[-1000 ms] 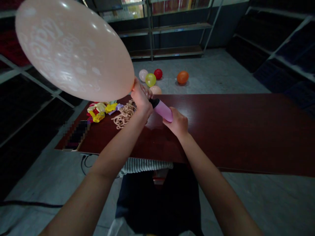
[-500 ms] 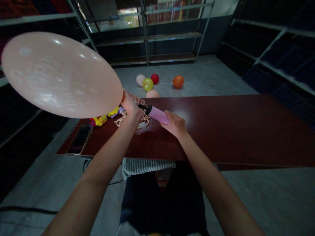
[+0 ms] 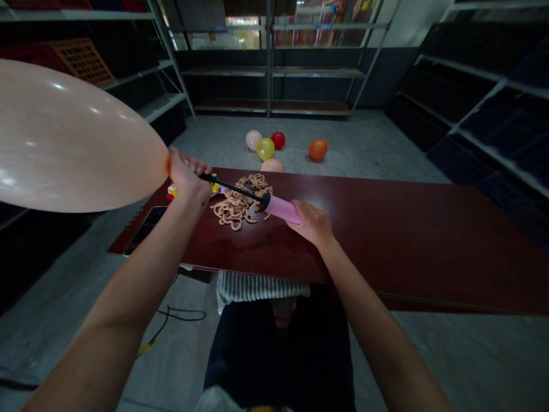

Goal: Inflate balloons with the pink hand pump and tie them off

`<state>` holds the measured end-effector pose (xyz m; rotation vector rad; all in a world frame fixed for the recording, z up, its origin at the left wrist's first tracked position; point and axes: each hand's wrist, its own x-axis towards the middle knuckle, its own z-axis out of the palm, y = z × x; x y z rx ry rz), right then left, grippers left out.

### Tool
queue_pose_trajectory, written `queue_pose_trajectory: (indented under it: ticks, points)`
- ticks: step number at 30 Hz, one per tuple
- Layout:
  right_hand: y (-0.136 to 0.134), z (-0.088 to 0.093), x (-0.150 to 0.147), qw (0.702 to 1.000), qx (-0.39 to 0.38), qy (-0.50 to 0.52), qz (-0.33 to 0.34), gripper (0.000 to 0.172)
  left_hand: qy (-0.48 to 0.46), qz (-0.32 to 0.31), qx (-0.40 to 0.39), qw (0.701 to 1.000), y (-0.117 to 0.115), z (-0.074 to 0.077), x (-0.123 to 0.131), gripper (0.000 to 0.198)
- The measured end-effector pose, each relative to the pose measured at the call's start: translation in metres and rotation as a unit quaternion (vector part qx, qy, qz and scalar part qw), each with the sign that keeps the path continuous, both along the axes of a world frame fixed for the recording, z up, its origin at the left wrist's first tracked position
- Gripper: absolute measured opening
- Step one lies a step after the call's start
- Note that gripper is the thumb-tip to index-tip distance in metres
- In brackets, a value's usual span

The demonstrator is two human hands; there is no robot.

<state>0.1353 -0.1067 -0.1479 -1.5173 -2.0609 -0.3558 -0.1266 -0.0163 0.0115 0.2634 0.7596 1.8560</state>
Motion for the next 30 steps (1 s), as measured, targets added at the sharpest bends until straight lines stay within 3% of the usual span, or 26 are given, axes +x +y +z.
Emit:
queue_pose_trajectory:
  ticks: [5, 13, 16, 22, 25, 30]
  points:
    - [0.003, 0.000, 0.004, 0.999, 0.008, 0.047, 0.002, 0.037, 0.038, 0.001, 0.054, 0.998, 0.001, 0.015, 0.013, 0.052]
    - [0.004, -0.006, 0.013, 0.990, 0.007, 0.131, -0.055, 0.044, 0.093, -0.016, 0.119, 0.988, 0.009, 0.032, 0.082, 0.051]
    - [0.005, -0.006, 0.012, 0.986, 0.001, 0.154, -0.062, 0.042, 0.114, -0.048, 0.124, 0.984, 0.013, 0.022, 0.110, 0.051]
    - [0.006, -0.006, 0.013, 0.982, -0.003, 0.170, -0.078, 0.039, 0.120, -0.102, 0.099, 0.982, 0.004, -0.024, 0.158, 0.051]
    - [0.006, -0.006, 0.013, 0.983, -0.014, 0.162, -0.081, 0.039, 0.113, -0.117, 0.081, 0.983, 0.000, -0.037, 0.165, 0.050]
    - [0.003, -0.005, 0.008, 0.990, -0.023, 0.124, -0.068, 0.042, 0.091, -0.102, 0.036, 0.990, 0.004, -0.041, 0.148, 0.049]
